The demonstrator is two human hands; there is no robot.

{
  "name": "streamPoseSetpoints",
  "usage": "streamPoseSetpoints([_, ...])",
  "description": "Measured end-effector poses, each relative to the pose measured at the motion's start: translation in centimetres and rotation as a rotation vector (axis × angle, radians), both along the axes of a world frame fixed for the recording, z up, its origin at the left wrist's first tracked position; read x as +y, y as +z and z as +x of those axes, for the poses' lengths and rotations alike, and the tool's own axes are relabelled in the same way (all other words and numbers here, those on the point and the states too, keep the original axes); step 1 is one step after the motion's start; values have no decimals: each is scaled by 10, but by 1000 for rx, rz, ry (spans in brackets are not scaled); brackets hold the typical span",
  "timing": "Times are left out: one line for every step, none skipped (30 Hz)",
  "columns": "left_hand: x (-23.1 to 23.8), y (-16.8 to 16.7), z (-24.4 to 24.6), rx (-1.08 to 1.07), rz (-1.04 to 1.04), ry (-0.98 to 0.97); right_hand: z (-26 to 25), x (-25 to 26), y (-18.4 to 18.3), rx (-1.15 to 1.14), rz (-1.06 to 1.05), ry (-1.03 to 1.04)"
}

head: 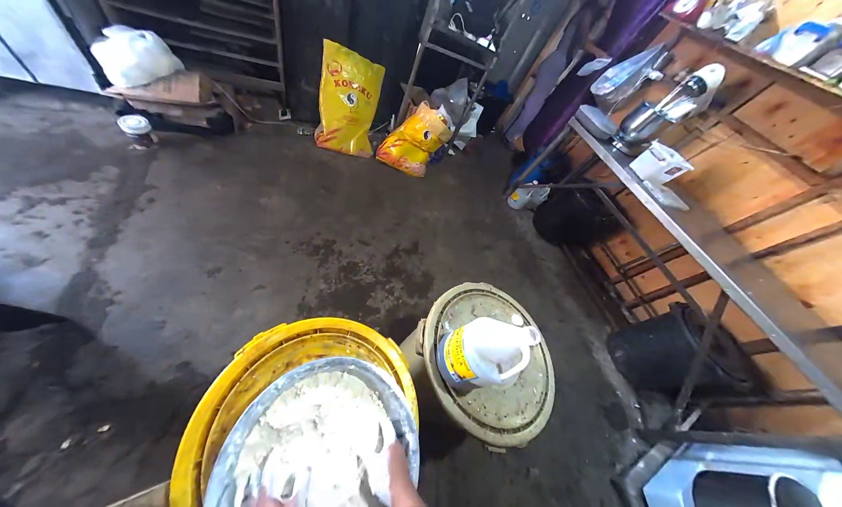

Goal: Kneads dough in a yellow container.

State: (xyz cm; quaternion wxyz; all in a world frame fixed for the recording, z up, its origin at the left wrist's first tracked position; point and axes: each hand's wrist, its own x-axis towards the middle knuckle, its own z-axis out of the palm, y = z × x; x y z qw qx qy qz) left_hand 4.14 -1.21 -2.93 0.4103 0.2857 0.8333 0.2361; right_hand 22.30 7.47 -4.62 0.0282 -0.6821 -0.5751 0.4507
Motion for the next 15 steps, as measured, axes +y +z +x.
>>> streamPoseSetpoints([1,-9,-2,-34,47,47,1,2,-13,76,-35,-77])
streamPoseSetpoints([0,-17,-4,-79,76,107,1,2,-17,146,-91,-158])
streamPoseSetpoints([-1,-26,-6,-129,95,173,-1,0,-16,195,-165,-216])
streamPoseSetpoints([-2,-33,-6,-179,108,235,-5,0,-17,212,-233,-239])
streamPoseSetpoints([-2,-36,-5,-236,103,287,-10,2,-15,205,-300,-238])
streamPoseSetpoints([-1,-35,-3,-292,82,333,-16,5,-9,179,-348,-215])
streamPoseSetpoints([-1,-32,1,-355,52,382,-20,7,-1,151,-378,-166])
streamPoseSetpoints([-2,-33,6,-404,27,438,-22,8,1,132,-382,-96])
streamPoseSetpoints([-3,-35,11,-446,23,491,-21,9,0,136,-376,-49])
streamPoseSetpoints([-4,-37,15,-491,34,532,-21,9,1,153,-371,-34])
streamPoseSetpoints([-6,-39,20,-525,52,567,-23,8,7,174,-368,-38])
streamPoseSetpoints([-7,-38,24,-560,72,599,-27,9,16,202,-368,-36])
streamPoseSetpoints([-4,-30,27,-596,90,630,-33,10,27,229,-383,-14])
streamPoseSetpoints([2,-21,28,-627,103,660,-40,14,34,257,-399,38])
streamPoseSetpoints([9,-11,27,-647,101,685,-46,16,37,272,-417,83])
